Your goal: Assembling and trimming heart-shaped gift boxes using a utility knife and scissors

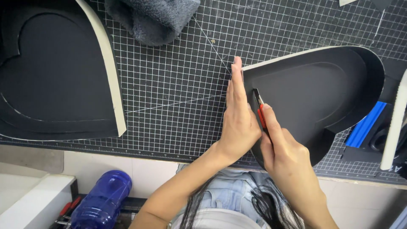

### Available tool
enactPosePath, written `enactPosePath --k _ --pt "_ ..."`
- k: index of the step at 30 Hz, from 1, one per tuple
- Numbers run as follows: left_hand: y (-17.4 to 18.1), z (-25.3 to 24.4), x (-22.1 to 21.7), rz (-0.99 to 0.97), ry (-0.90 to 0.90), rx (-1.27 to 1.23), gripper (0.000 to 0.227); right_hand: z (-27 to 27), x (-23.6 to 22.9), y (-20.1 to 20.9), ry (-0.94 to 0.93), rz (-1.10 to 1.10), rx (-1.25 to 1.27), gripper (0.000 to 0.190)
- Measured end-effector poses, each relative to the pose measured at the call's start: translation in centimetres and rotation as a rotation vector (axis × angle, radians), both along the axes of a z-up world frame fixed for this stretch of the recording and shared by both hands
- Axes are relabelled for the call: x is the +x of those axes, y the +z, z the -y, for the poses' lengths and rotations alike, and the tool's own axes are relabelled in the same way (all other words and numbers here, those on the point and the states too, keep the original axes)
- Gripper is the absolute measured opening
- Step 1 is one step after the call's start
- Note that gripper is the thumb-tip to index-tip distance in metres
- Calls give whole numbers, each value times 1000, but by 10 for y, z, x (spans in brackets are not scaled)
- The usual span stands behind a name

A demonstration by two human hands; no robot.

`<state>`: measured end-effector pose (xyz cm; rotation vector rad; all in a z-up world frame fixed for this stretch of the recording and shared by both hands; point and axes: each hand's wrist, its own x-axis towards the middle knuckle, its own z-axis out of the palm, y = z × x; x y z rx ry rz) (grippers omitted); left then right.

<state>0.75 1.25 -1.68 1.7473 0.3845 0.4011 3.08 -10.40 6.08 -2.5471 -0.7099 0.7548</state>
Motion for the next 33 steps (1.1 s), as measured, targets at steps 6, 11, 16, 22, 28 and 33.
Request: enactPosePath --k 6,11,16,22,28,33 --pt "-2 0 1 3 8 -11 96 7 -8 0 -7 8 -57 61" --pt "-2 1 0 -4 0 -33 103 8 -13 2 -24 -20 -62 62" --pt "-1 2 0 -1 -3 -56 105 14 -19 2 -32 -18 -65 61" --pt "-2 4 -1 -12 6 -50 101 21 -25 5 -78 -96 -140 62" --pt "-4 6 -1 -2 21 -31 97 27 -30 8 -79 -108 -141 61" --pt "-3 6 -1 -13 28 -13 91 32 -35 10 -84 -132 -159 60"
